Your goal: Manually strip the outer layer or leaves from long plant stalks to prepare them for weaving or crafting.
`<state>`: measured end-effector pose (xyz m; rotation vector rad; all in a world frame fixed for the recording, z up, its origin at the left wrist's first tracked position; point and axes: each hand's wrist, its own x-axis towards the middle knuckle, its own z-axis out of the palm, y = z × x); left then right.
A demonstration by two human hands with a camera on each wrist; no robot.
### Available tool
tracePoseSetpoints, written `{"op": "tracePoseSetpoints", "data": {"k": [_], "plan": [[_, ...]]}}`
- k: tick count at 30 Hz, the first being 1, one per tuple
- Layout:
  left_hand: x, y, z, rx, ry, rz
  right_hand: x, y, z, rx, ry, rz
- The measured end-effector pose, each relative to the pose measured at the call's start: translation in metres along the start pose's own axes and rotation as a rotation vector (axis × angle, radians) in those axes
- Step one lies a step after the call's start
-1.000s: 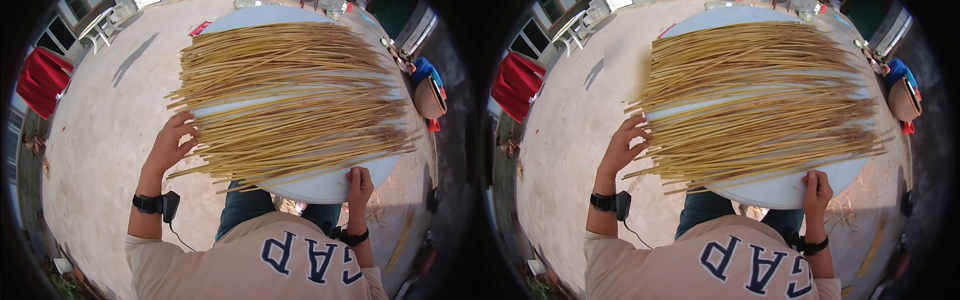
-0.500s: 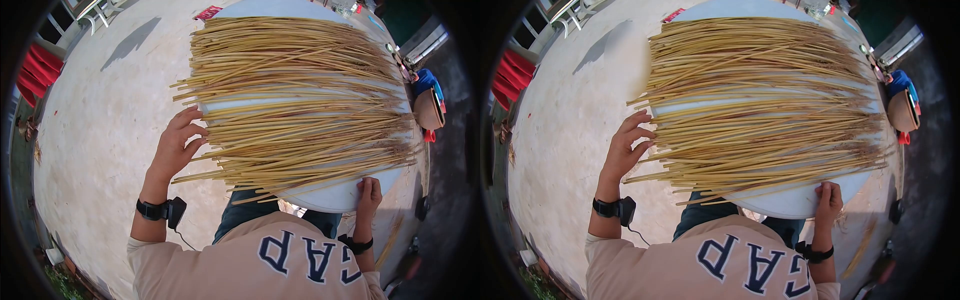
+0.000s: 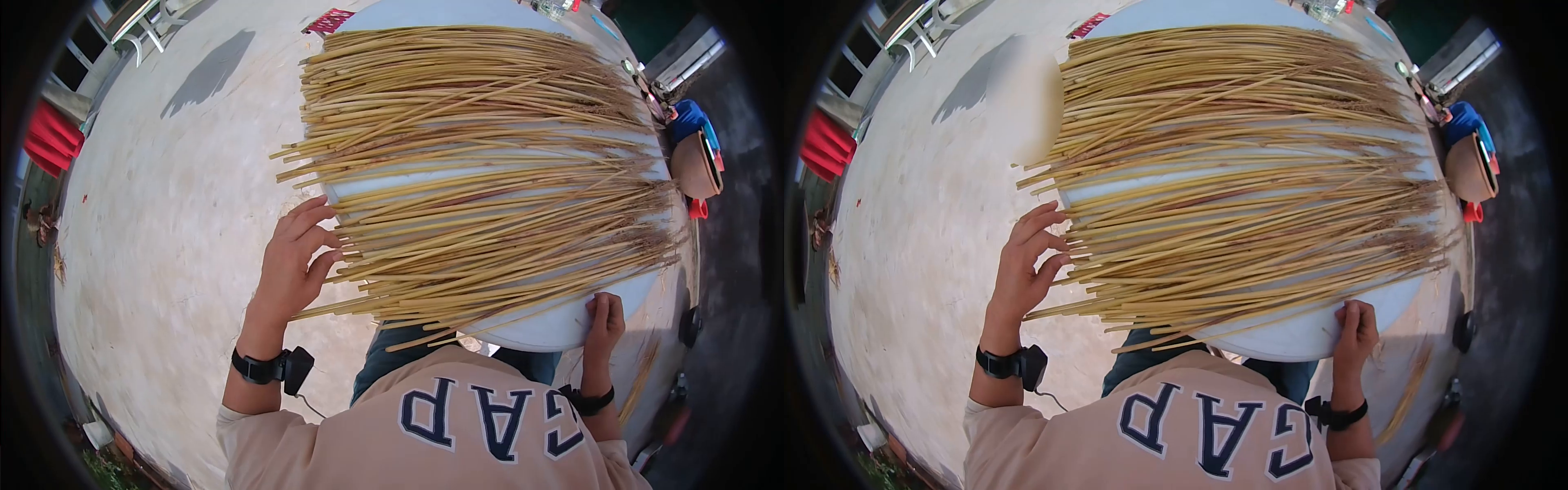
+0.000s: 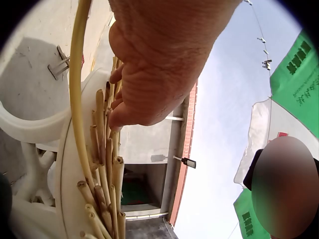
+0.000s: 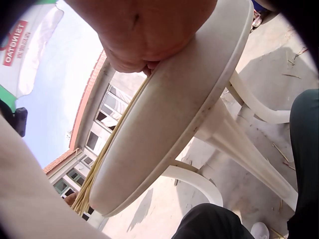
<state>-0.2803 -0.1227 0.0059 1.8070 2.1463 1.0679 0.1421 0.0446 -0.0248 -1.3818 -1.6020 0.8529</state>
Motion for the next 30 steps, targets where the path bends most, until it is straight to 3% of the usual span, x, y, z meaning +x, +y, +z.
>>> {"op": "tracePoseSetpoints", "data": {"k": [6, 10, 13, 18, 24, 26, 27, 30], "plan": [[0.014, 0.006, -0.007, -0.104, 0.023, -0.003, 0.001, 0.003, 0.000, 0.030, -0.013, -0.069], [0.046, 0.014, -0.009, 0.004, -0.134, 0.078, 0.001, 0.004, 0.001, 0.028, -0.026, -0.076], [0.073, 0.017, 0.006, 0.152, -0.392, 0.196, 0.002, 0.003, -0.001, 0.008, -0.020, -0.097], [0.084, 0.012, 0.034, 0.310, -0.447, 0.370, 0.001, -0.001, 0.000, 0.004, -0.014, -0.076], [0.075, 0.030, 0.020, 0.160, -0.554, 0.298, 0.002, 0.000, 0.000, -0.006, -0.027, -0.097], [0.077, 0.032, 0.013, 0.011, -0.598, 0.122, 0.002, 0.002, -0.001, 0.002, -0.044, -0.103], [0.079, 0.033, 0.013, 0.017, -0.502, 0.152, 0.002, 0.002, -0.002, 0.002, -0.048, -0.103], [0.097, 0.038, 0.010, -0.008, -0.521, 0.069, 0.002, 0.001, -0.003, 0.032, -0.067, -0.104]]}}
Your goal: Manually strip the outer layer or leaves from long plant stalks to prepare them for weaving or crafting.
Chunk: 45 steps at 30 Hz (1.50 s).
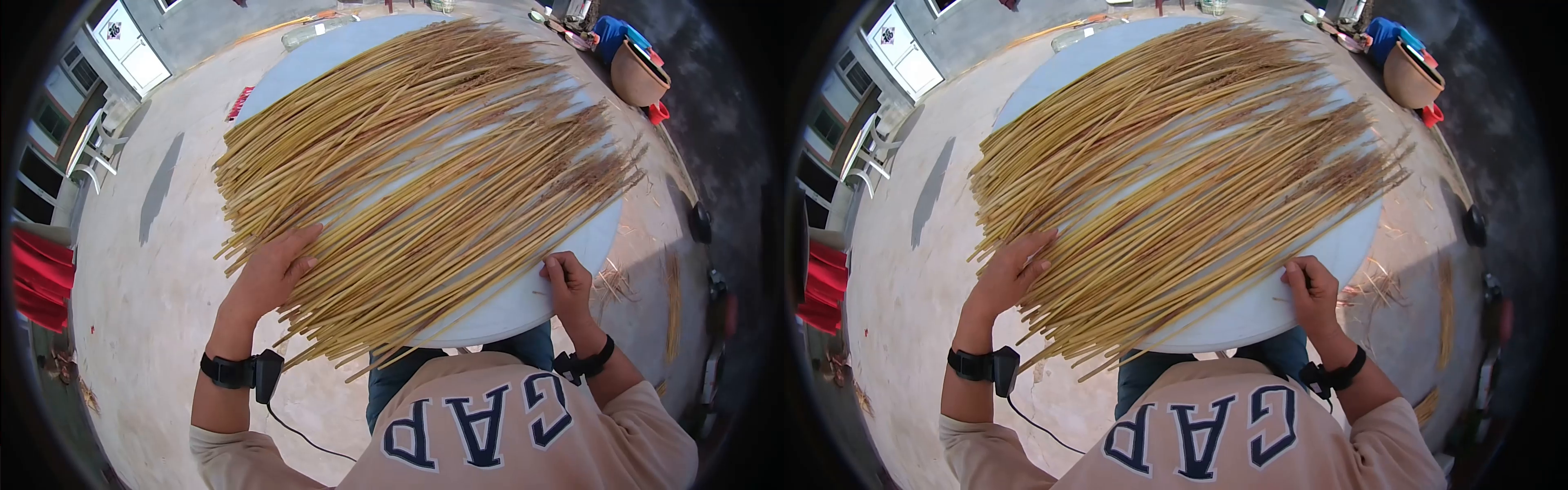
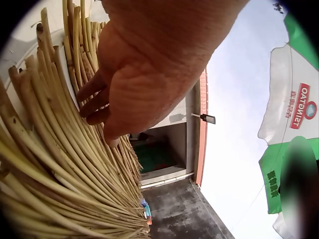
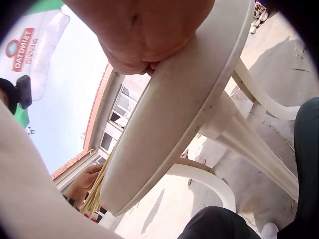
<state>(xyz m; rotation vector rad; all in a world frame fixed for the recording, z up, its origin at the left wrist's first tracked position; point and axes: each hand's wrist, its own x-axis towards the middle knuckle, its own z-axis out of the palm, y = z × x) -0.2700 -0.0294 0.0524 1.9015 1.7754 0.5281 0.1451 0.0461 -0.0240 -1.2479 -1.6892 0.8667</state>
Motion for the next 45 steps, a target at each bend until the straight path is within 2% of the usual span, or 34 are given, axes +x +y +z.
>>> {"op": "tracePoseSetpoints", "data": {"k": [1, 4, 5, 7, 14, 16, 17, 19, 20, 22, 26, 30, 32, 33, 37, 39, 43, 45], "plan": [[0.006, -0.002, 0.004, 0.042, 0.114, 0.029, 0.000, -0.001, -0.001, 0.007, -0.002, 0.005], [0.026, -0.013, 0.014, 0.217, 0.194, -0.004, 0.000, 0.003, 0.000, 0.029, -0.007, -0.014], [0.032, -0.010, 0.016, 0.228, 0.192, 0.009, -0.001, 0.005, -0.002, 0.031, -0.005, -0.034], [0.043, -0.002, 0.020, 0.371, 0.185, -0.078, 0.000, 0.004, -0.003, 0.058, 0.012, -0.041], [0.056, -0.007, 0.024, 0.473, 0.179, -0.136, 0.001, 0.003, -0.007, 0.077, 0.011, -0.074], [0.061, -0.001, 0.012, 0.304, 0.249, -0.221, -0.001, 0.005, -0.005, 0.095, 0.015, -0.068], [0.062, -0.004, 0.003, 0.314, 0.258, -0.229, -0.001, 0.006, -0.005, 0.091, 0.027, -0.085], [0.060, -0.008, -0.015, -0.109, 0.267, -0.256, 0.000, 0.008, -0.004, 0.092, 0.031, -0.108], [0.057, -0.008, -0.017, -0.105, 0.270, -0.260, -0.001, 0.009, -0.004, 0.115, 0.027, -0.097], [0.052, 0.002, -0.020, -0.417, 0.210, -0.271, -0.001, 0.009, -0.005, 0.136, 0.023, -0.085], [0.042, 0.007, 0.003, -0.385, 0.173, -0.323, -0.001, 0.007, -0.006, 0.113, 0.022, -0.110], [0.033, 0.021, 0.026, -0.487, 0.183, -0.323, -0.002, 0.005, -0.005, 0.128, 0.017, -0.100], [0.029, 0.027, 0.033, -0.245, 0.091, -0.166, -0.002, 0.005, -0.005, 0.113, 0.019, -0.101], [0.030, 0.026, 0.036, -0.138, 0.100, -0.022, -0.002, 0.005, -0.005, 0.100, 0.018, -0.099], [0.031, 0.036, 0.032, 0.052, 0.086, -0.005, -0.001, 0.005, -0.004, 0.079, 0.012, -0.112], [0.043, 0.040, 0.020, 0.188, 0.132, -0.120, -0.001, 0.003, -0.004, 0.067, 0.026, -0.114], [0.079, 0.037, 0.012, 0.218, 0.216, -0.119, -0.002, 0.004, -0.004, 0.085, 0.022, -0.121], [0.099, 0.027, 0.019, 0.387, 0.211, 0.060, -0.002, 0.005, -0.005, 0.087, 0.022, -0.107]]}}
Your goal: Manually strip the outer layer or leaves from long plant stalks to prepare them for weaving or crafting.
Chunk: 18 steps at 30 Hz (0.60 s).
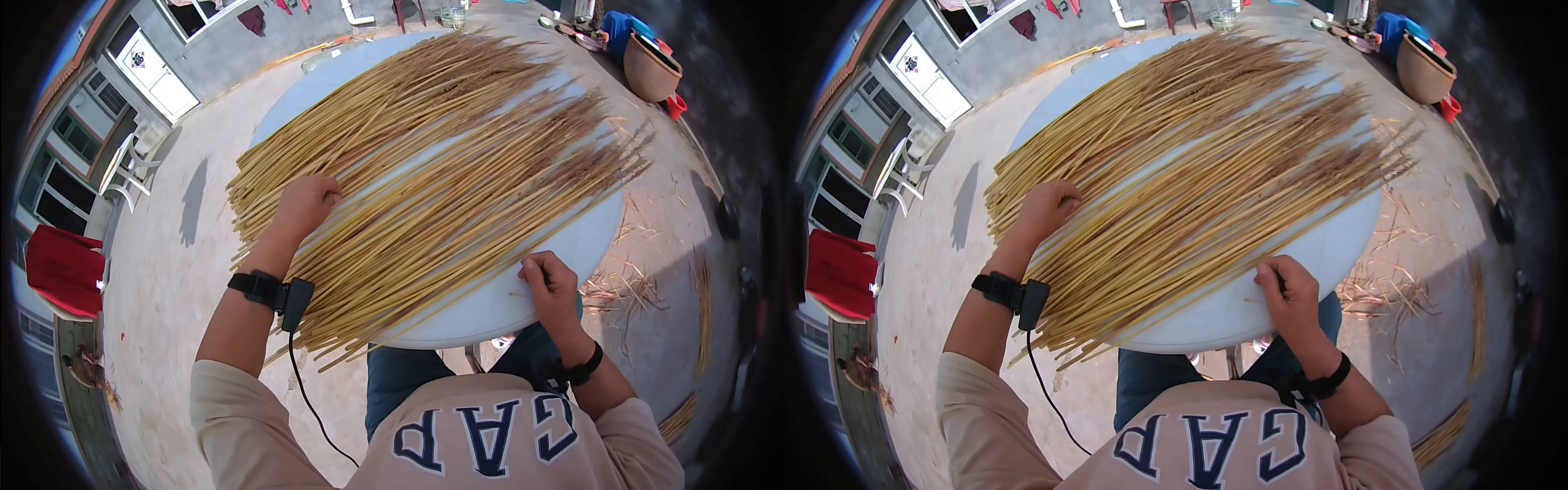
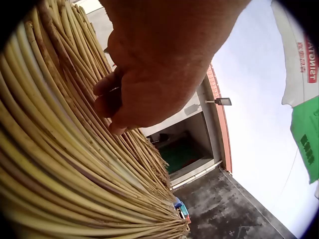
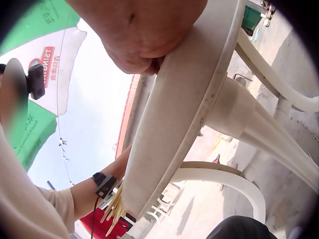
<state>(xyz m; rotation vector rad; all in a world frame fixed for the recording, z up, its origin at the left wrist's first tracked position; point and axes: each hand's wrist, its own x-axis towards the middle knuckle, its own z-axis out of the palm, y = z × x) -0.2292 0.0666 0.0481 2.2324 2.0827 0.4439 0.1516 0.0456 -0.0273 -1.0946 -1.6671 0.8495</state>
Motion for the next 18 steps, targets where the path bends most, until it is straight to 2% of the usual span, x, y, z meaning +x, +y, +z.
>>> {"op": "tracePoseSetpoints", "data": {"k": [4, 6, 9, 13, 15, 18], "plan": [[0.024, 0.008, 0.022, 0.001, 0.036, 0.076, 0.000, -0.001, -0.001, 0.009, 0.002, -0.018], [0.026, 0.018, 0.032, 0.174, -0.005, -0.059, 0.000, 0.001, -0.001, 0.036, -0.003, -0.015], [0.033, 0.013, 0.042, 0.266, -0.019, -0.059, 0.001, 0.002, -0.002, 0.015, -0.015, -0.029], [0.035, 0.016, 0.036, 0.235, -0.043, -0.057, 0.002, 0.000, -0.003, 0.026, -0.001, -0.059], [0.036, 0.018, 0.028, 0.103, -0.133, -0.091, 0.002, -0.001, -0.003, 0.020, 0.002, -0.066], [0.035, 0.018, 0.029, 0.125, -0.172, -0.098, 0.002, -0.001, -0.003, 0.025, 0.010, -0.068]]}}
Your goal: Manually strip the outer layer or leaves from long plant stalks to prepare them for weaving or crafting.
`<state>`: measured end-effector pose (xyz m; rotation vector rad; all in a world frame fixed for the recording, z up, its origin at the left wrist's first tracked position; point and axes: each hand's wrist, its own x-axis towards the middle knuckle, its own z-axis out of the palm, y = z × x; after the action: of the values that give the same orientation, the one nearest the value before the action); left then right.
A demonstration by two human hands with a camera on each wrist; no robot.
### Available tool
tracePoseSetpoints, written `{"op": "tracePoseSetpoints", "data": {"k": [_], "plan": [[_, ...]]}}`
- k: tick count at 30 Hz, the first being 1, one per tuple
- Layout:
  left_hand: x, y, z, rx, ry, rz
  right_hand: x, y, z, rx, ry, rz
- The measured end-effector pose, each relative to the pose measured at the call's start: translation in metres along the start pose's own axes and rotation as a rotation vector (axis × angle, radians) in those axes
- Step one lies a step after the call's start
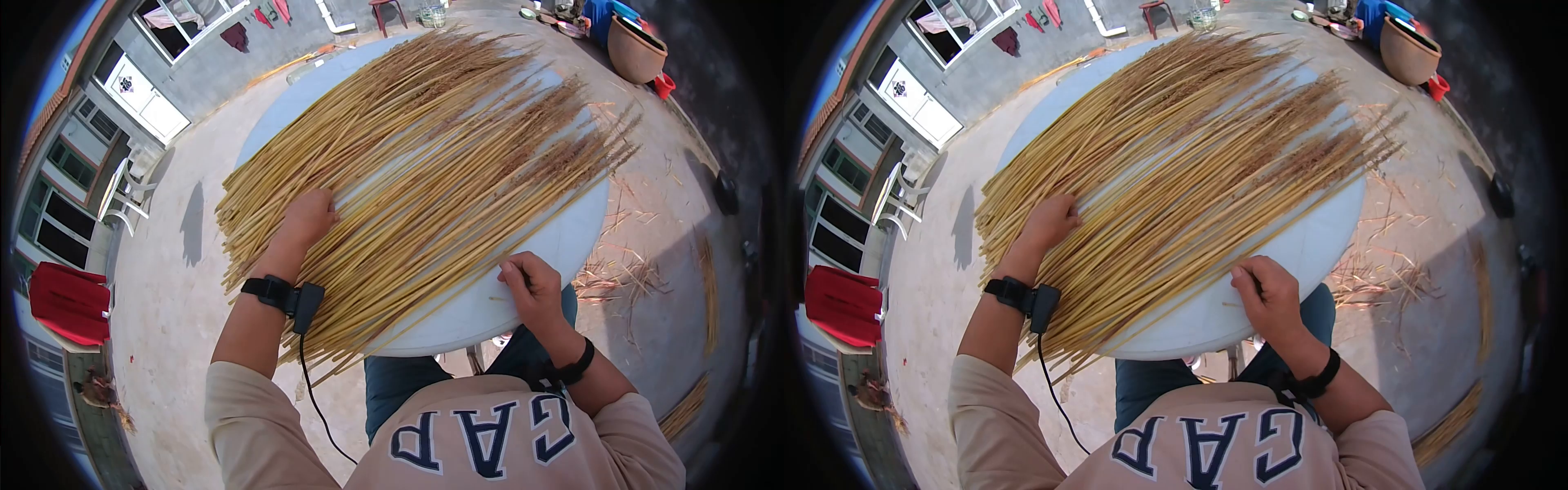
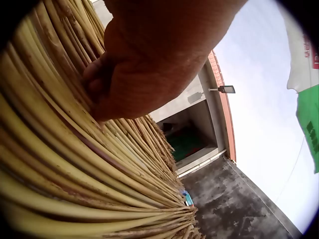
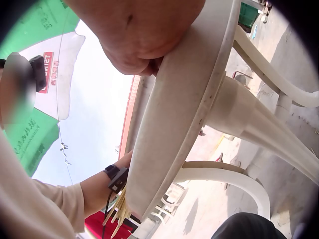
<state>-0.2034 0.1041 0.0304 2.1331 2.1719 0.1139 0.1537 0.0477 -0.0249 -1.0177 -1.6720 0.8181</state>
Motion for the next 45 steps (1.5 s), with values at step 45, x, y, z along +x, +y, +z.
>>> {"op": "tracePoseSetpoints", "data": {"k": [45], "plan": [[-0.101, 0.165, -0.014, -1.896, 0.524, 0.088, -0.011, -0.066, 0.017, 0.160, -0.499, 0.011]]}}
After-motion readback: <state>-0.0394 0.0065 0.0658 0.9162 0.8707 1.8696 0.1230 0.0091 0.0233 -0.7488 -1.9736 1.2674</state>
